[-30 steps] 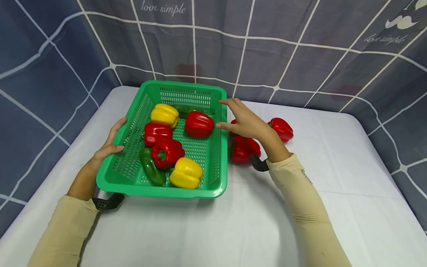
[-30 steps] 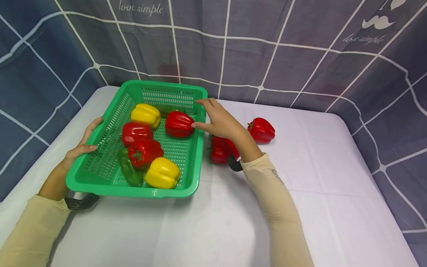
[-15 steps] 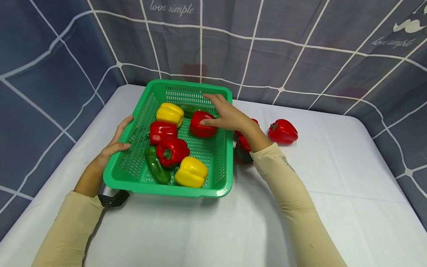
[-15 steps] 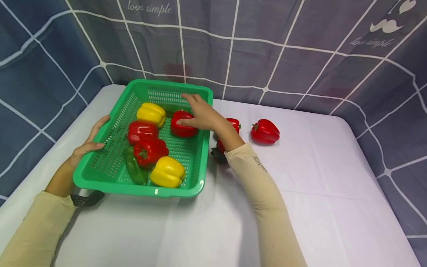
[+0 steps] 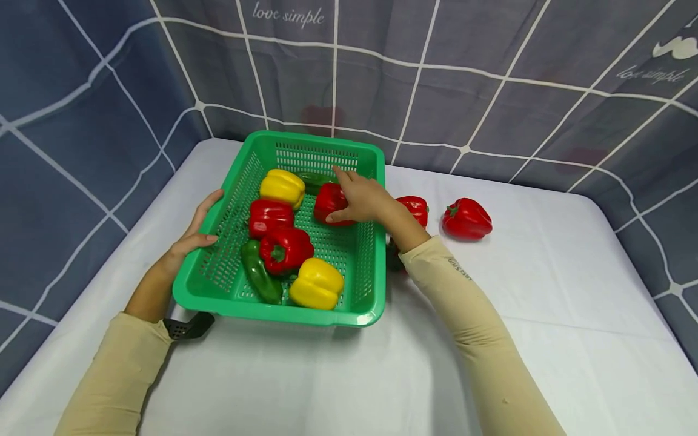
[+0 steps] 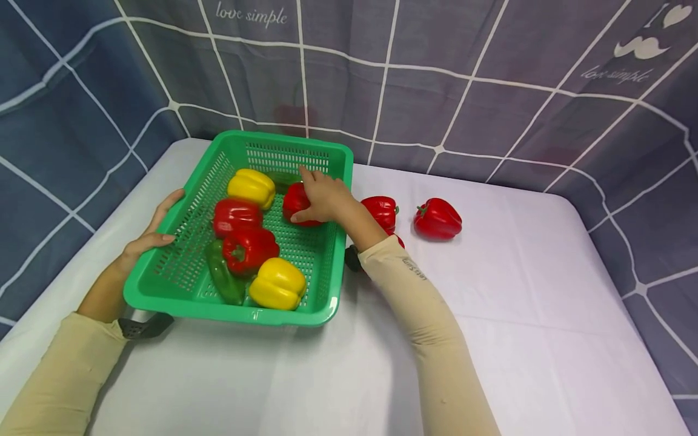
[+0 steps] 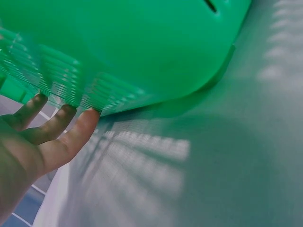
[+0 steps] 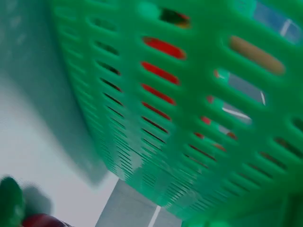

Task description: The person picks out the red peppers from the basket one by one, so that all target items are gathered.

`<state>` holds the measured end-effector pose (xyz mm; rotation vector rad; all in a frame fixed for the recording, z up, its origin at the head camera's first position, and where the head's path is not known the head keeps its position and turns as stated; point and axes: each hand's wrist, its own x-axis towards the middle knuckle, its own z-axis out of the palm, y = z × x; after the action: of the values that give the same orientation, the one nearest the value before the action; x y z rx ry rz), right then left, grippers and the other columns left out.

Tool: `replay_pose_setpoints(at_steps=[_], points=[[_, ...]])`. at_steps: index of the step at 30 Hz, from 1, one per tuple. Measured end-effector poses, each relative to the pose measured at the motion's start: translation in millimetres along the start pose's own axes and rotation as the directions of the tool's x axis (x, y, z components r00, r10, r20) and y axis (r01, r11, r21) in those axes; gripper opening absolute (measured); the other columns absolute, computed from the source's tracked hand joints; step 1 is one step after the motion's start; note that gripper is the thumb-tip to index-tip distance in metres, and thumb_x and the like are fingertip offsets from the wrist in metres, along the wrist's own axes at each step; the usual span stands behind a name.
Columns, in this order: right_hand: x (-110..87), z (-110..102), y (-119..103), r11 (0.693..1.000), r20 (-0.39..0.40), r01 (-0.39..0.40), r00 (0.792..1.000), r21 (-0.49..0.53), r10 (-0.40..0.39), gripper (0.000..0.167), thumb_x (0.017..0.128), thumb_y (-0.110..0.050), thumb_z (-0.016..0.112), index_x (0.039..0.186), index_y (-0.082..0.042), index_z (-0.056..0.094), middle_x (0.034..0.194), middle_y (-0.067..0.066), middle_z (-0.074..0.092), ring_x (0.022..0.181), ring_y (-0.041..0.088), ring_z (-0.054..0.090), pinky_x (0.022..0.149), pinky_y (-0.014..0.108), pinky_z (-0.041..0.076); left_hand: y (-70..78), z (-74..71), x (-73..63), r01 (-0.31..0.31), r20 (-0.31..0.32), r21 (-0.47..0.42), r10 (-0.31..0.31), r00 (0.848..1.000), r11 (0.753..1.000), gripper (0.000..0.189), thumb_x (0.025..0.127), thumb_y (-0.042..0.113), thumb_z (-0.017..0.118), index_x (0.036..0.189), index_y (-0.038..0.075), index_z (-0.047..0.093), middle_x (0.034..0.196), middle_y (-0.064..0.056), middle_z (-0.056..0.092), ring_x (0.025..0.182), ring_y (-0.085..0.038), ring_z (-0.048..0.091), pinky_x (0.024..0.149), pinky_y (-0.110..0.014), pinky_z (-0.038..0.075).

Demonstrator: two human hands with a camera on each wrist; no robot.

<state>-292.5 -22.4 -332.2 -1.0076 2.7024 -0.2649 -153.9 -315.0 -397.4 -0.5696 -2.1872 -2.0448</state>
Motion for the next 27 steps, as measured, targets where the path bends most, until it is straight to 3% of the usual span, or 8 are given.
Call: replay_pose_setpoints(at_steps=[3, 7, 9, 13, 20, 27], points=[[-0.3, 3.7, -3.0, 0.99, 0.022, -0.04, 0.999, -0.136, 0.043, 0.106, 0.073, -0.055, 0.065, 0.147, -0.006, 0.007, 0.145, 0.016, 0.03, 0.129, 0.03, 0.036, 0.103, 0.045, 0.031, -0.6, 0.3, -0.2, 0.0, 0.017, -0.019, 0.001, 1.0, 1.0, 0.081, 0.071, 0.003, 0.037, 0.147, 0.011, 0.011, 0.144, 0.009, 0.011, 0.132, -0.002, 0.007, 0.107, -0.027, -0.003], [-0.5, 7.1, -4.4, 0.975, 0.015, -0.075, 0.997, -0.207, 0.079, 0.107, 0.072, -0.054, 0.067, 0.147, -0.006, 0.007, 0.142, 0.015, 0.035, 0.126, 0.03, 0.04, 0.101, 0.044, 0.032, -0.4, 0.7, 0.9, -0.016, 0.022, 0.003, 0.016, 1.0, 1.0, 0.08, 0.07, 0.003, 0.038, 0.146, 0.015, 0.014, 0.142, 0.013, 0.014, 0.132, -0.001, 0.006, 0.107, -0.031, -0.007], [-0.4, 7.7, -4.8, 0.972, 0.014, -0.085, 0.996, -0.219, 0.09, 0.107, 0.072, -0.053, 0.068, 0.147, -0.006, 0.007, 0.141, 0.014, 0.038, 0.125, 0.03, 0.041, 0.1, 0.044, 0.032, -0.5, 0.7, 1.6, -0.037, 0.014, 0.044, 0.036, 0.999, 0.998, 0.08, 0.07, 0.004, 0.039, 0.146, 0.014, 0.016, 0.141, 0.015, 0.016, 0.132, 0.0, 0.005, 0.106, -0.036, -0.011], [-0.4, 7.8, -5.1, 0.968, 0.02, -0.094, 0.995, -0.233, 0.101, 0.105, 0.074, -0.05, 0.068, 0.147, -0.007, 0.007, 0.14, 0.014, 0.04, 0.124, 0.029, 0.042, 0.102, 0.044, 0.03, -0.5, 0.6, 2.4, -0.048, 0.019, 0.038, 0.047, 0.999, 0.998, 0.079, 0.071, 0.004, 0.039, 0.146, 0.016, 0.017, 0.14, 0.017, 0.016, 0.132, 0.0, 0.005, 0.106, -0.037, -0.012], [-0.4, 8.7, -4.5, 0.974, -0.011, -0.076, 0.997, -0.215, 0.075, 0.094, 0.079, -0.048, 0.064, 0.147, -0.01, 0.011, 0.139, 0.015, 0.04, 0.12, 0.028, 0.047, 0.1, 0.045, 0.033, -0.1, -0.4, 2.4, 0.005, 0.006, 0.014, -0.006, 1.0, 1.0, 0.081, 0.07, 0.003, 0.038, 0.146, 0.01, 0.012, 0.146, 0.007, 0.009, 0.133, -0.003, 0.003, 0.107, -0.034, -0.01], [-1.1, 9.9, -6.0, 0.982, -0.064, -0.046, 0.997, -0.184, 0.035, 0.091, 0.078, -0.048, 0.064, 0.146, -0.014, 0.016, 0.135, 0.013, 0.043, 0.11, 0.027, 0.053, 0.09, 0.041, 0.039, -1.4, -2.6, 0.8, -0.026, 0.001, 0.064, 0.026, 1.0, 0.998, 0.082, 0.069, 0.004, 0.038, 0.146, 0.013, 0.014, 0.14, 0.015, 0.017, 0.132, -0.001, 0.005, 0.106, -0.038, -0.012]])
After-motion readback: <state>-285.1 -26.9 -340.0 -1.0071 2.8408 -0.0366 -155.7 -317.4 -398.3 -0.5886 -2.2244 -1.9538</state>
